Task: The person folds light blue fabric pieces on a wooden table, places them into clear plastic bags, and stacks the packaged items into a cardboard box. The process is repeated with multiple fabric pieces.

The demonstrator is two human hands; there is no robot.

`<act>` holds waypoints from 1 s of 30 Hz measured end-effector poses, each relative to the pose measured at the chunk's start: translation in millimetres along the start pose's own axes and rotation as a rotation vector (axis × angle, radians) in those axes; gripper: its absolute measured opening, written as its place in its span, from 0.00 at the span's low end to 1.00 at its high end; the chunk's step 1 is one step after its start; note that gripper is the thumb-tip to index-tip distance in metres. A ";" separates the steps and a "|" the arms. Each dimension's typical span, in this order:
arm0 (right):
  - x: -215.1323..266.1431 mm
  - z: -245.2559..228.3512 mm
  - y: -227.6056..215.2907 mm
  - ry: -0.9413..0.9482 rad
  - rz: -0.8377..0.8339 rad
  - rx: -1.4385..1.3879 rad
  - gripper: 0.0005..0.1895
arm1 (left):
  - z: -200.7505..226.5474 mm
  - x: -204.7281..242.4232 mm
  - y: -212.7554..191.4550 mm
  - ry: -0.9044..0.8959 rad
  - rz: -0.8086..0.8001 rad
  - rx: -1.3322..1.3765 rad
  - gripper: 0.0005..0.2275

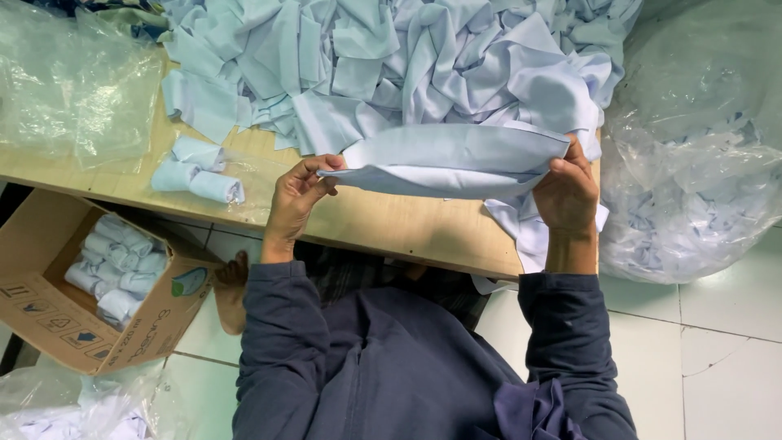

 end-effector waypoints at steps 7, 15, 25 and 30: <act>12.6 -3.0 3.8 -0.025 0.085 -0.009 0.11 | 29.7 20.1 -18.4 0.039 -0.092 0.138 0.05; -12.8 18.9 40.6 0.000 0.150 0.293 0.08 | 68.2 50.7 -60.5 -0.176 -0.265 -0.113 0.12; -50.6 -23.8 252.7 -0.003 -0.257 0.744 0.08 | 28.3 -7.0 -20.1 -0.164 -0.383 -0.423 0.39; -40.5 -36.8 284.7 -0.068 -0.025 0.958 0.11 | 30.5 -17.7 9.3 -0.559 -0.757 -0.286 0.45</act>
Point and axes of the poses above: each hand's wrist, its own x-axis away from the middle knuckle, its own y-axis out of the palm, z = x × y, the point moved 3 cm from there along -x, towards the middle knuckle, and after that the axes turned 9 degrees about -z, right-handed, at the moved point
